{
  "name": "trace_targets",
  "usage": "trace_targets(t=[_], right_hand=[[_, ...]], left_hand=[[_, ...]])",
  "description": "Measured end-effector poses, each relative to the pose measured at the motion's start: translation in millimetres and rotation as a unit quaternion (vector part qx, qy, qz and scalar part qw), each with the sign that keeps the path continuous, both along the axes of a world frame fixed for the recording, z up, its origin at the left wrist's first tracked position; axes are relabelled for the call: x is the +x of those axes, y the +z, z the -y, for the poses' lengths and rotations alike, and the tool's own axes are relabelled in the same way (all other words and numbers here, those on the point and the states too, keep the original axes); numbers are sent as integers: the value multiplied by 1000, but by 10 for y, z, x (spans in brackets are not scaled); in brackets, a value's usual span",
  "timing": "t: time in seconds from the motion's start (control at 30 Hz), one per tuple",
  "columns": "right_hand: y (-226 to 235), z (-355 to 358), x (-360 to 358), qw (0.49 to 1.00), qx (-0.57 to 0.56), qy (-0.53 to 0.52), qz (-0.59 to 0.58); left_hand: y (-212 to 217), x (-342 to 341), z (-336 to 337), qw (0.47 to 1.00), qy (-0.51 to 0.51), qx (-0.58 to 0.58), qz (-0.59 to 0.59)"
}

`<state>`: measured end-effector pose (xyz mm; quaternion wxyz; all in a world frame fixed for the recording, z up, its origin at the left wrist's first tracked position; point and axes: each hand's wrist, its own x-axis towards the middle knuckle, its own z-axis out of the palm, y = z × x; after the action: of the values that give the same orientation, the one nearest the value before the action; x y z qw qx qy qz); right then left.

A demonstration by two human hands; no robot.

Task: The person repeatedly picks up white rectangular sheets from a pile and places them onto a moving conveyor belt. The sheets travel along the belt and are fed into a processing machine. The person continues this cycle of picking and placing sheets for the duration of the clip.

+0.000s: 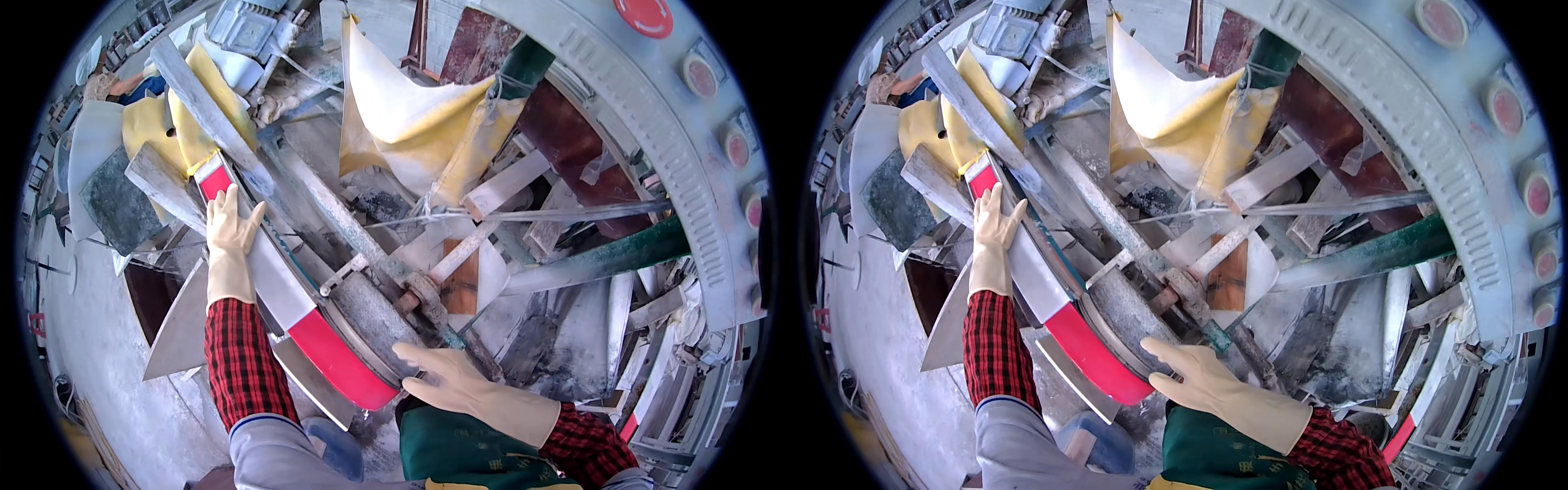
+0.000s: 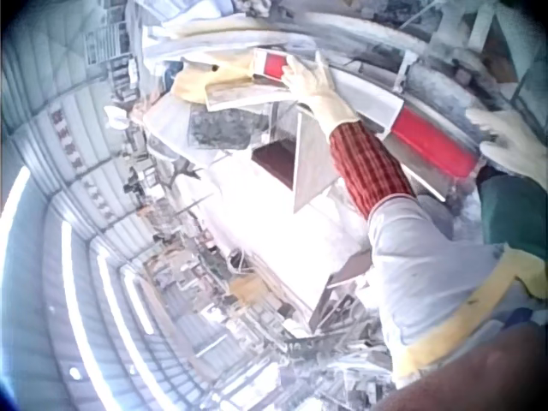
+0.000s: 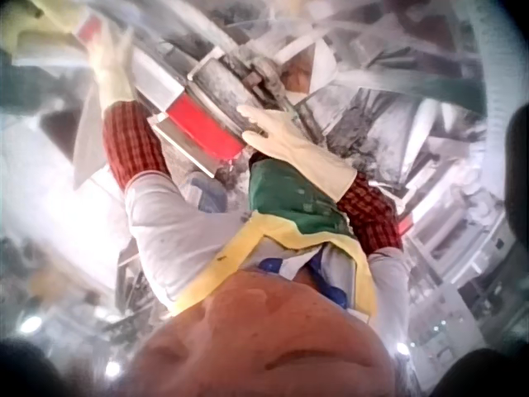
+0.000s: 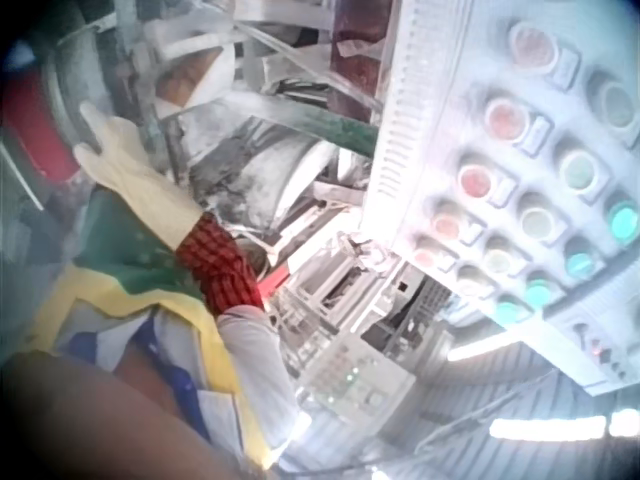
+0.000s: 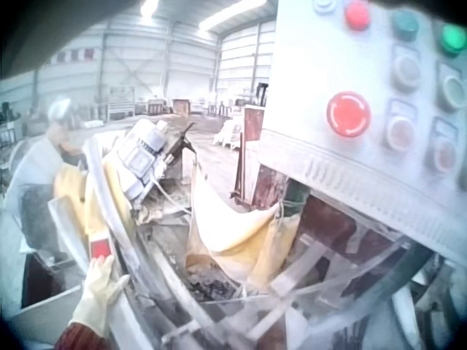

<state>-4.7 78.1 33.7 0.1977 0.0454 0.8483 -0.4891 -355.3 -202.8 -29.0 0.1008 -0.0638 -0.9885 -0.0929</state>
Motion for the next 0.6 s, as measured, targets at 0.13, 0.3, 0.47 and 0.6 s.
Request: trace_targets(t=[0.13, 0.3, 0.47, 0.6], right_hand=[[131, 222, -245, 992, 32, 4, -125], [-18, 725, -435, 965, 125, -5, -231], [-150, 846, -243, 950, 210, 104, -204], [-78, 742, -26, 963, 205, 161, -64]], left_hand=[[61, 538, -206, 1000, 13, -5, -13], [114, 1263, -436, 998, 28, 1, -50], [99, 1821, -623, 999, 29, 18, -42], [146, 2132, -715, 999, 27, 27, -34]])
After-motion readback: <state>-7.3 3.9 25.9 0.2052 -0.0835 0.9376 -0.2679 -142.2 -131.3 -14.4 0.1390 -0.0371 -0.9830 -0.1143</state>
